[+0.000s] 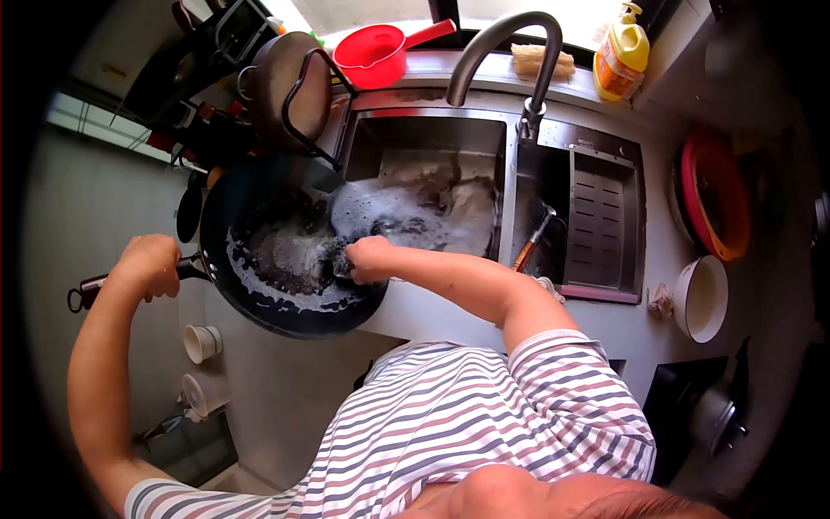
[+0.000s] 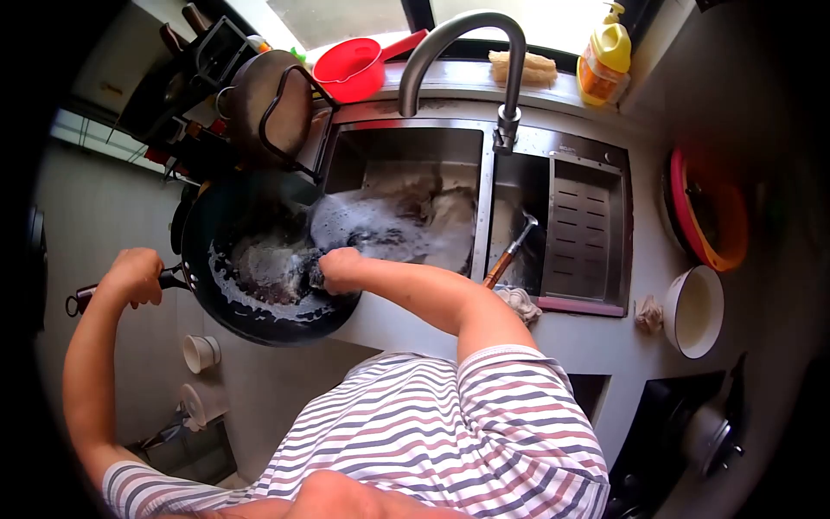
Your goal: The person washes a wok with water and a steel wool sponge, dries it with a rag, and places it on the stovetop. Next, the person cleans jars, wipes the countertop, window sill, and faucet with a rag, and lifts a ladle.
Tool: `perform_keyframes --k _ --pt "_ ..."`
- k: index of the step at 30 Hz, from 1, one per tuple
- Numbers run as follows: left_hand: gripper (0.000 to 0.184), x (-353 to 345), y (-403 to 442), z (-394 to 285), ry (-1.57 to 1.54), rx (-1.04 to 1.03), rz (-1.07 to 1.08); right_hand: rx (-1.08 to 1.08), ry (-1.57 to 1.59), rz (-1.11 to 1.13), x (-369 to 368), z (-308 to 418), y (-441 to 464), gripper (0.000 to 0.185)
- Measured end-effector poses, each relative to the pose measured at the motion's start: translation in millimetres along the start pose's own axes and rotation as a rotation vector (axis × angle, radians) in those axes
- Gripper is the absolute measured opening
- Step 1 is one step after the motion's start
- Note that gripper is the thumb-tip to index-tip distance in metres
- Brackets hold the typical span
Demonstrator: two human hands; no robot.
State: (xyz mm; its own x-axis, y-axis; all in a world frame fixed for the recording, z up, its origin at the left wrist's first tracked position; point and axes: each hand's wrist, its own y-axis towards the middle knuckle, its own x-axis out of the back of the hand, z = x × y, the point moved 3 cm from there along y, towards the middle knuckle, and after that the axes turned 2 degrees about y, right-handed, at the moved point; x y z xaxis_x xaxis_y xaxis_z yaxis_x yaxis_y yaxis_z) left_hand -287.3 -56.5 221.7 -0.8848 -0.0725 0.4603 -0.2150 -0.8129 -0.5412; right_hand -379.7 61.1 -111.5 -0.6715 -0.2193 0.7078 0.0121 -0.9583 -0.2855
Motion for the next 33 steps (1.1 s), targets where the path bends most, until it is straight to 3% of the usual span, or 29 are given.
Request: perform_keyframes --k 3,5,10,11,15,20,27,30,33 --pt "0.012 25 -21 -17 0.135 -0.012 0.041 0.043 0.117 -0.074 -1 -22 -14 0.034" --pt "0.012 42 -22 -28 0.18 0.007 0.062 -0.005 0.326 -0.211 8 -40 -19 0.034" --pt "0.012 56 -34 -45 0.343 0.059 0.134 -0.128 0.897 -0.228 45 -90 -54 0.03" --pt "0.012 58 -35 -47 0.364 0.05 0.133 -0.147 0.948 -0.323 55 -101 -64 0.03" --pt "0.01 66 -40 -55 0.459 0.063 0.167 -0.299 0.89 -0.492 76 -156 -83 0.03" --pt "0.007 76 -61 -68 0.526 0.068 0.142 -0.305 0.924 -0.403 63 -170 -85 0.034" --pt "0.01 76 -85 -59 0.559 0.071 0.033 -0.152 0.879 -0.55 76 -126 -78 0.035" --pt "0.008 70 -97 -63 0.503 0.016 -0.117 0.074 0.846 -0.765 93 -90 -84 0.034" --pt "0.01 78 -95 -74 0.513 -0.035 -0.248 0.402 1.032 -0.712 100 -25 -84 0.034"
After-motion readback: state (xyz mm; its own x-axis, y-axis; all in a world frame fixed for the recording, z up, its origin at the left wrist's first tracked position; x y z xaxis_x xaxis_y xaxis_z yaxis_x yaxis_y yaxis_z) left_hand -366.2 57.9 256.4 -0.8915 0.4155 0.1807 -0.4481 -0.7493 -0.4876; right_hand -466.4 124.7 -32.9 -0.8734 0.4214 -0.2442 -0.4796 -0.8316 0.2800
